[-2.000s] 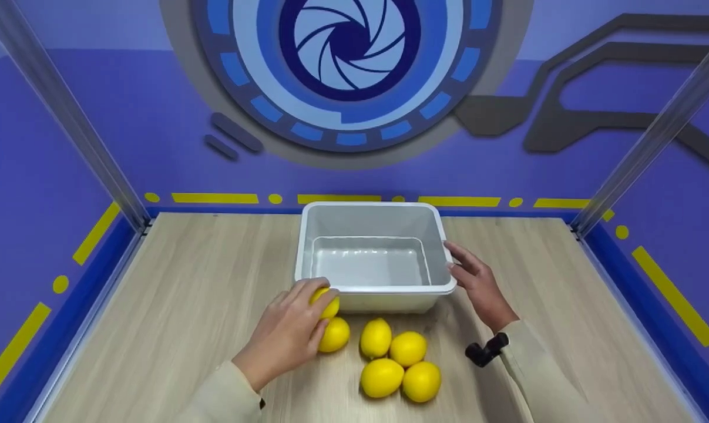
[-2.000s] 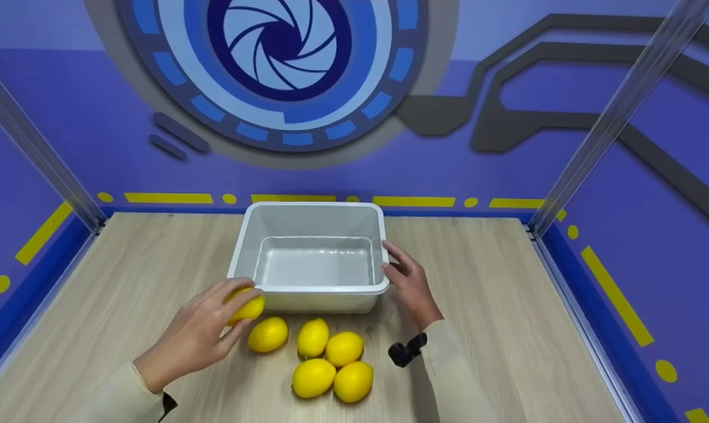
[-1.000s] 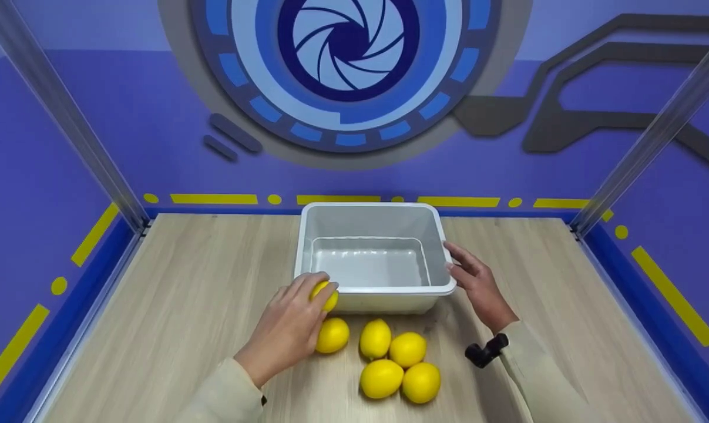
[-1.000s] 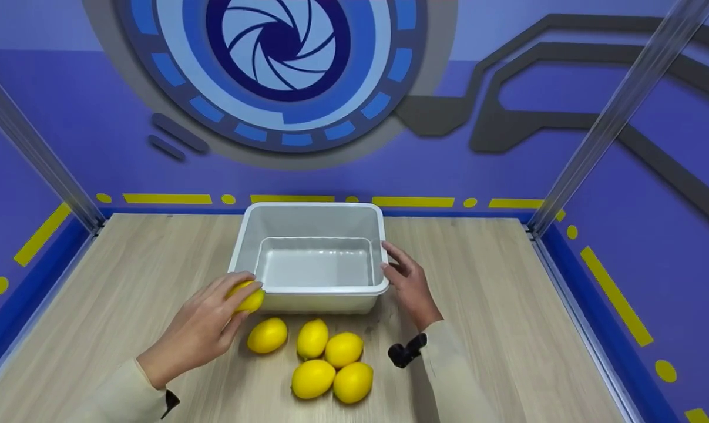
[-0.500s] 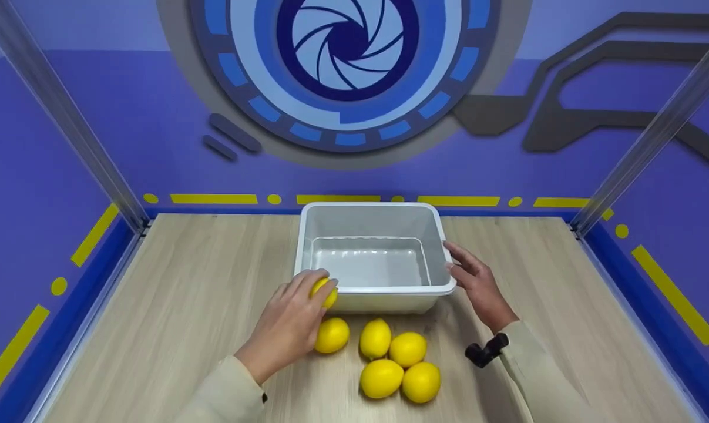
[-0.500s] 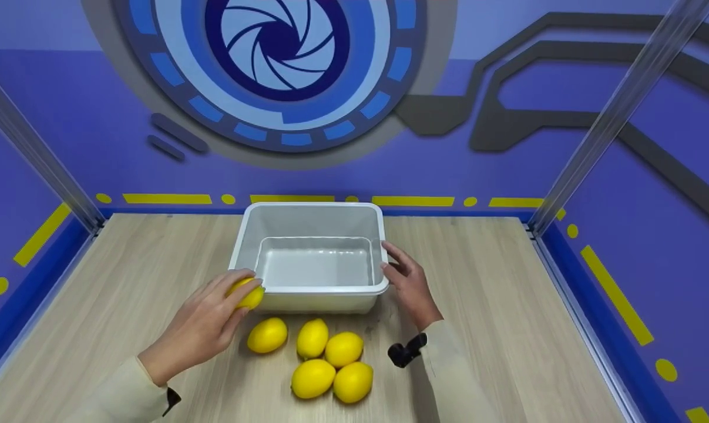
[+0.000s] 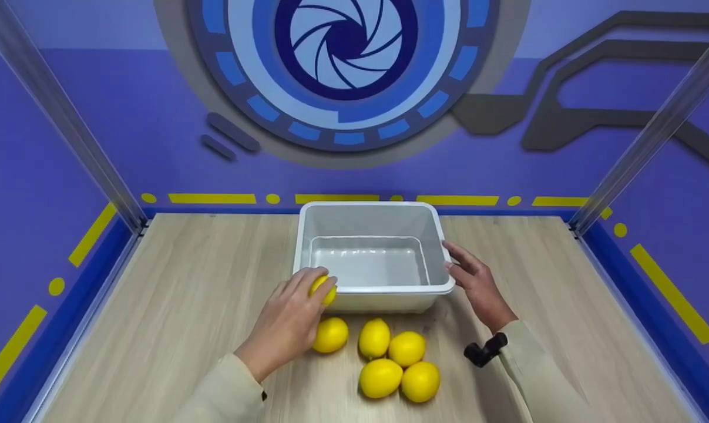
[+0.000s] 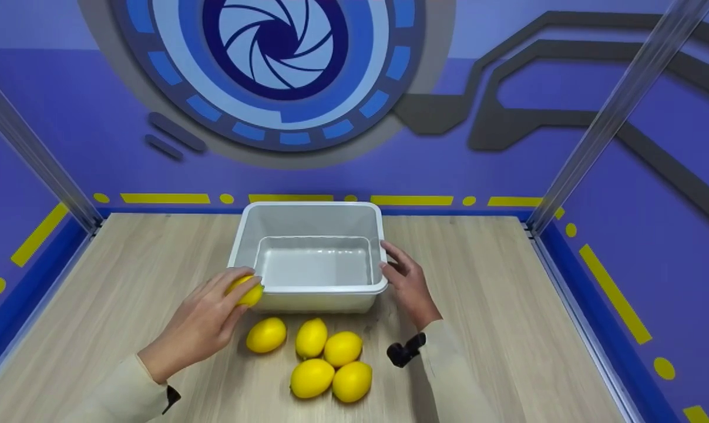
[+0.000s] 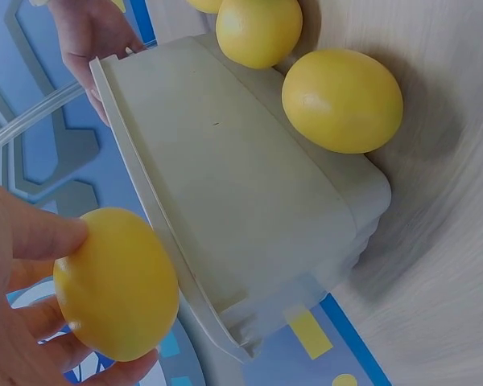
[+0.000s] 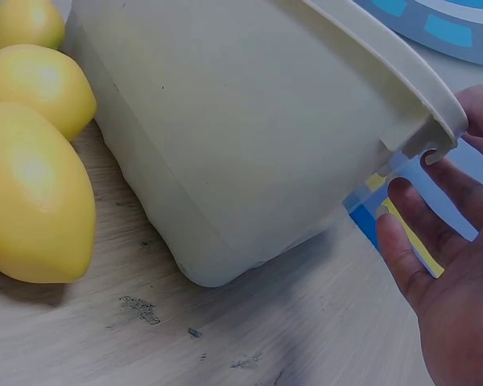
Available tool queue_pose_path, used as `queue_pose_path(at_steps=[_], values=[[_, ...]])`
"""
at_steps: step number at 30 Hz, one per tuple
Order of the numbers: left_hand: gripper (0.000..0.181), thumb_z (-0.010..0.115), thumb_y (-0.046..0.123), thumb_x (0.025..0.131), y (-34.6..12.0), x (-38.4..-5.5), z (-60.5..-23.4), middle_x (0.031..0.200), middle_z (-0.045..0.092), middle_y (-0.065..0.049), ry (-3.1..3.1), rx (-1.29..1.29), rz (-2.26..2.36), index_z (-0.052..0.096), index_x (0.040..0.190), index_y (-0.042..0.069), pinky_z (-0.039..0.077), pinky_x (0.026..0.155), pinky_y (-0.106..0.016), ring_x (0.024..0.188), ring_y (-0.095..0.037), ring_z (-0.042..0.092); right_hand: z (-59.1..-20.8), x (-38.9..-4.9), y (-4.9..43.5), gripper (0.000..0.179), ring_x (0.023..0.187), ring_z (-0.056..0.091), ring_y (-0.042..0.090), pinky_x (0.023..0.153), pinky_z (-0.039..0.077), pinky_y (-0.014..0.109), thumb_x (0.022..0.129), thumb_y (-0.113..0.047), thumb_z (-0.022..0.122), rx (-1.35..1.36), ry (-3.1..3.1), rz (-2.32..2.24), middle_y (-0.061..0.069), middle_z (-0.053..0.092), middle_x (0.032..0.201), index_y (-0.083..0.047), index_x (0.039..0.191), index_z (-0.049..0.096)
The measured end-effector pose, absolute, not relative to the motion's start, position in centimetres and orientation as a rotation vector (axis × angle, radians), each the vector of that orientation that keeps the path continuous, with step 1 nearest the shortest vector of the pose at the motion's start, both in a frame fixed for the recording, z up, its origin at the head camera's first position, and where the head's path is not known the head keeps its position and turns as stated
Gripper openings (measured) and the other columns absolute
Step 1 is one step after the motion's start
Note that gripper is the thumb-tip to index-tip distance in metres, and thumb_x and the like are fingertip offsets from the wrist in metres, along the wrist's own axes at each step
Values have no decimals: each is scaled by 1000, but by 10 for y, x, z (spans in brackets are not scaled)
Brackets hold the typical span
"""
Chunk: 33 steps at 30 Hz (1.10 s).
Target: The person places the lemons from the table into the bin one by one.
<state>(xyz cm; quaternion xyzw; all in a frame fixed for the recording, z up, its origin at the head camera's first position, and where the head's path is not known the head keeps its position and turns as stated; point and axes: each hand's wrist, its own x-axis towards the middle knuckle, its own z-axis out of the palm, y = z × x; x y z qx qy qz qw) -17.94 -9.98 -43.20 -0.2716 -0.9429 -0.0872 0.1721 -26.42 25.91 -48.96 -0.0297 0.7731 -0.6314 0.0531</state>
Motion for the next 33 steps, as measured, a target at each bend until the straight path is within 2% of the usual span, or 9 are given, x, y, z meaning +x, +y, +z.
queue_pose_path(at_steps=[3,11,25,29,33], values=[[47,65,12,88,-99,-180,-432,136,52,-7,-2675,-770,-239,53,134,14,48,102,-41,127,-25,49,-490,-264,260,53,139,40,20,108,42,36,98,-37,54,-93,2351,-1923,0,37,154,-27,147,39],[46,63,9,89,-99,-181,-434,136,52,-7,-2656,-766,-225,53,134,13,47,102,-42,126,-26,50,-491,-264,261,52,137,43,22,101,47,25,98,-34,55,-138,2346,-1959,2,39,153,-23,147,40],[47,63,10,89,-99,-185,-433,137,52,-8,-2661,-768,-218,51,135,13,47,103,-42,127,-26,50,-491,-264,260,53,139,41,21,111,39,44,98,-35,54,-127,2339,-1949,1,37,154,-25,148,39],[47,63,10,89,-98,-186,-433,136,52,-8,-2648,-771,-212,52,135,13,48,102,-42,126,-26,50,-491,-264,260,52,140,39,21,112,38,45,98,-35,54,-127,2344,-1942,1,37,155,-26,148,39],[46,63,10,90,-98,-187,-433,136,52,-8,-2641,-773,-208,52,135,13,48,100,-42,126,-26,50,-490,-264,261,52,139,40,20,111,40,41,98,-35,54,-121,2348,-1938,0,38,154,-26,147,39]])
